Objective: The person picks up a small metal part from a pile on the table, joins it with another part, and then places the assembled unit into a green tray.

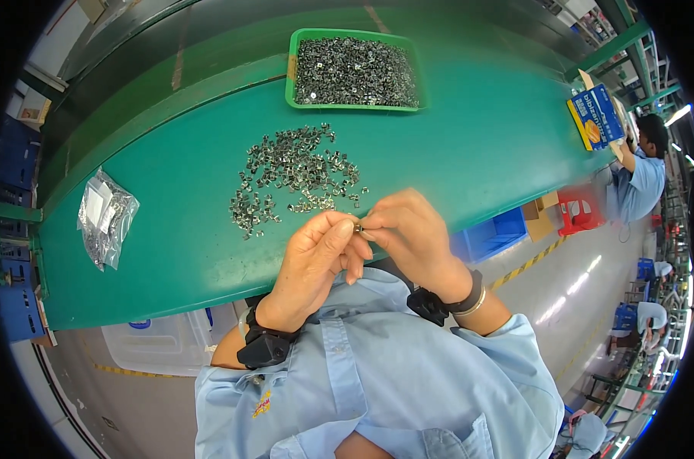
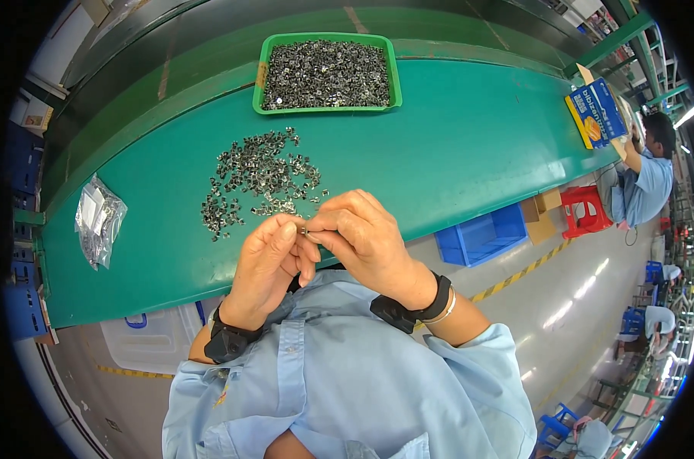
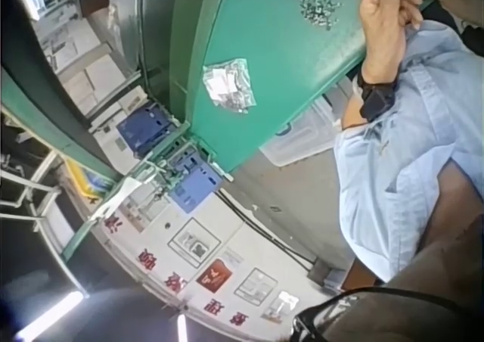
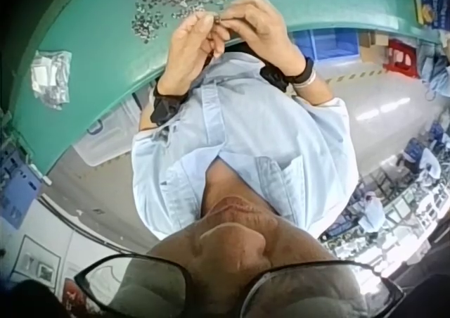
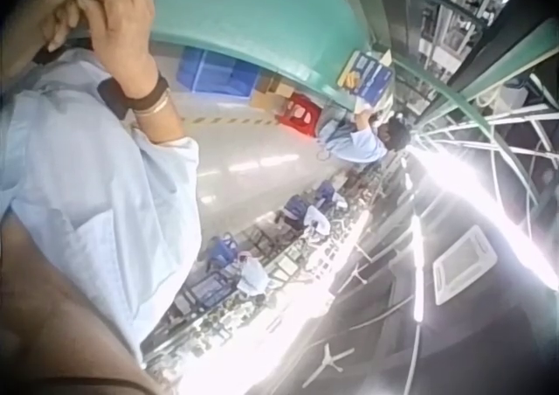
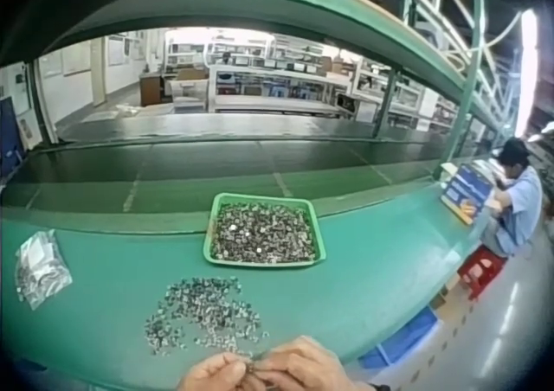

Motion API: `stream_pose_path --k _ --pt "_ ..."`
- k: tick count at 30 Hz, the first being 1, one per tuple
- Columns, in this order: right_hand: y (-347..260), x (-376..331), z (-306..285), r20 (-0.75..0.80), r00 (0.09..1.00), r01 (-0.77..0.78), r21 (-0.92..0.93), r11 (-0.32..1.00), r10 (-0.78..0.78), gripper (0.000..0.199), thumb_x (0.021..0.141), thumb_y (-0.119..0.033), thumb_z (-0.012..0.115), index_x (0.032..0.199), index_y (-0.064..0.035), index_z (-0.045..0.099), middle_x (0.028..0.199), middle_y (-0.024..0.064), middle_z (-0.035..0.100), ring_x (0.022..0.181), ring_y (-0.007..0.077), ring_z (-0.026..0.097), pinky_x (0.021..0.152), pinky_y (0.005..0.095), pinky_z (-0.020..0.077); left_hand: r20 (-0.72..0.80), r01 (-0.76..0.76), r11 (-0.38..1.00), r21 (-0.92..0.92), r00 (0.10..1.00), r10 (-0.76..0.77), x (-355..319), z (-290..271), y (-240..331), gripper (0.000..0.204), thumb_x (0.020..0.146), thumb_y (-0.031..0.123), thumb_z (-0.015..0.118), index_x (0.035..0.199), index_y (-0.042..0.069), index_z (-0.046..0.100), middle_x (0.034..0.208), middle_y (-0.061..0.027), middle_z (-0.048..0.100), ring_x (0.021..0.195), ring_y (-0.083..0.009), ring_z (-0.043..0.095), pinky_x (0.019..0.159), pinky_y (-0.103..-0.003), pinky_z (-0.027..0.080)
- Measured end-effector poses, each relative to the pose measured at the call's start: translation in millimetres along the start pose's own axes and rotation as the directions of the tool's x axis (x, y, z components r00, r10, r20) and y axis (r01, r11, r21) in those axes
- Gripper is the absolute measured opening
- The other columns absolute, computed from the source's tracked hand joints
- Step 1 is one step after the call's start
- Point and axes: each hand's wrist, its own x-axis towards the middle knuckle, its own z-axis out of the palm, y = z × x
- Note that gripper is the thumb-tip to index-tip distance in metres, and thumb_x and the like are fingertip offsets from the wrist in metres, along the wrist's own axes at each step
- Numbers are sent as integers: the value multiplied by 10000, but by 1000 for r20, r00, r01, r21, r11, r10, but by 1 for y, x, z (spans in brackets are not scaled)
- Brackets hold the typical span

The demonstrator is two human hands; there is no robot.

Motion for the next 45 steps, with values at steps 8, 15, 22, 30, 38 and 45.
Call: stream_pose_path --k 8,15,22,30,38,45 --pt "-3 -3 3 -31 999 -8 26 1000 8 227 697 -6 716 894 -74 627 870 51 601 793 217 576 655 308 472 53 35 999 -30 998 -34 4 -9 -5 160 927 193 541 955 36 519 789 -87 618 582 -124 549 501 -242 422" --pt "-6 -7 3 -55 998 -33 123 992 40 238 700 -4 716 905 -70 617 861 55 605 787 218 582 655 302 476 164 55 973 -223 986 -18 8 -8 -13 174 902 216 580 924 61 505 763 -86 618 585 -137 564 493 -250 420" --pt "-1 -9 -5 -36 999 -8 106 994 12 232 707 8 711 903 -61 607 847 59 605 768 217 584 648 300 476 151 47 995 -93 988 -32 8 -8 -13 159 917 204 556 929 57 498 770 -85 619 590 -143 568 495 -261 425" --pt "3 -10 -8 -25 999 51 131 990 -48 214 728 11 700 902 -60 599 841 60 606 751 208 584 635 298 469 138 70 988 -137 989 -51 5 2 -9 153 932 201 530 938 51 501 760 -91 616 572 -153 553 505 -270 430" --pt "-2 -9 -6 -21 1000 -7 279 960 13 184 749 18 675 897 -53 593 834 72 605 735 217 581 653 312 468 239 90 958 -272 971 -24 7 -3 -16 133 926 192 538 924 64 504 721 -88 604 556 -164 546 503 -285 430" --pt "-1 -10 -7 13 999 37 283 958 -43 159 767 21 653 897 -48 591 825 82 597 733 228 578 673 336 472 226 75 990 -121 973 -46 6 -3 -8 161 917 217 554 892 73 485 692 -74 588 525 -162 530 475 -287 399"
